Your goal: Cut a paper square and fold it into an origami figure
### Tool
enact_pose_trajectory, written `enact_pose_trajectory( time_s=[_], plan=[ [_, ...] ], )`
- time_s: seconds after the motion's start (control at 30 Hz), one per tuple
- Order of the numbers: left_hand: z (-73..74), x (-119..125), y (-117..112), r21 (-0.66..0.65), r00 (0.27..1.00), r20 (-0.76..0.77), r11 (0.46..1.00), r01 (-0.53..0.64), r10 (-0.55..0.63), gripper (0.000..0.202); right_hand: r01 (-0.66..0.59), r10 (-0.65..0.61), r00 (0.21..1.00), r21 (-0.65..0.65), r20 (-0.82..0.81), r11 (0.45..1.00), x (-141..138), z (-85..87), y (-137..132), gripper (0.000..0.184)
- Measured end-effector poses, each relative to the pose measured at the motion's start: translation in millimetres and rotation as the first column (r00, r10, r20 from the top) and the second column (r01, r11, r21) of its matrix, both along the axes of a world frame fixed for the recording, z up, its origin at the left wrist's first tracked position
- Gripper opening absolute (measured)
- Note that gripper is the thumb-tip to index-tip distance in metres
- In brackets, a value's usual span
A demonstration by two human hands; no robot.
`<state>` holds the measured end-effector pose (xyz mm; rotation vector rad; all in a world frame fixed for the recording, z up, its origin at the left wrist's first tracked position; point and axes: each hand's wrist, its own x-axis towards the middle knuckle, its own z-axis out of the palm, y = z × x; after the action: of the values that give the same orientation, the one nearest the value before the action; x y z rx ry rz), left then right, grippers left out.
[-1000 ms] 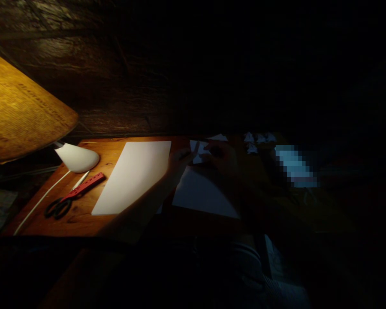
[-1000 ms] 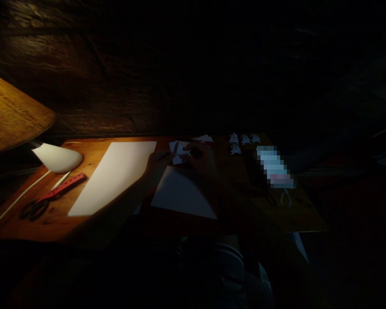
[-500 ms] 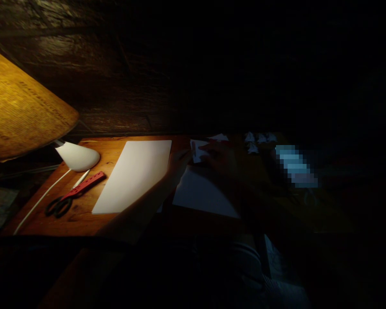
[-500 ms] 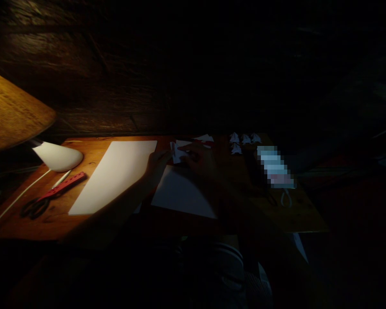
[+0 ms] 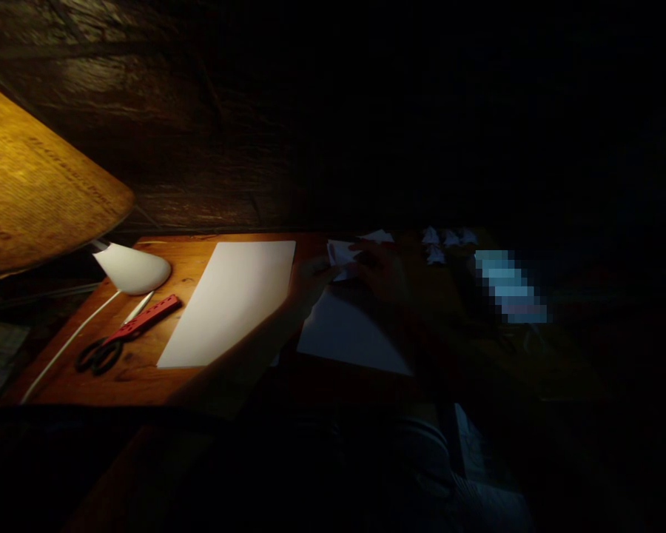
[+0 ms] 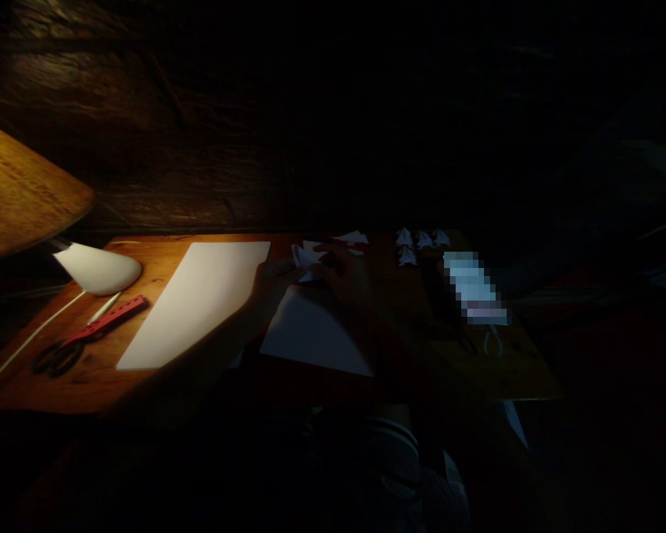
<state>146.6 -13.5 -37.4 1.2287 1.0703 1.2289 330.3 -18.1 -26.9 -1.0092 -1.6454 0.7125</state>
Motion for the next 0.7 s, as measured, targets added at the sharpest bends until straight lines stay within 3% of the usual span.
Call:
enact_pose_trajectory(
  time_s=[0.2, 0.33, 0.7],
  plan=[
    [-1.9, 0.2, 2.0, 0.000, 0.998, 0.058, 1.000, 0.020, -0.020, 0.018, -0.012, 0.010, 0.998, -0.038, -0.056, 0.999, -0.1, -2.2, 4.1, 0.026],
    [-1.8, 0.9, 3.3, 0.029, 0.997, -0.050, 0.998, -0.051, 0.053, 0.015, 0.006, -0.010, 0.996, -0.044, -0.085, 0.999, 0.9, -1.0, 6.4, 0.025],
    [0.6, -0.5, 0.1, 0.105, 0.981, -0.177, 0.993, -0.056, 0.074, 0.015, -0.067, 0.051, 0.988, -0.104, -0.147, 0.992, 0.2, -1.6, 7.2, 0.026]
  ],
)
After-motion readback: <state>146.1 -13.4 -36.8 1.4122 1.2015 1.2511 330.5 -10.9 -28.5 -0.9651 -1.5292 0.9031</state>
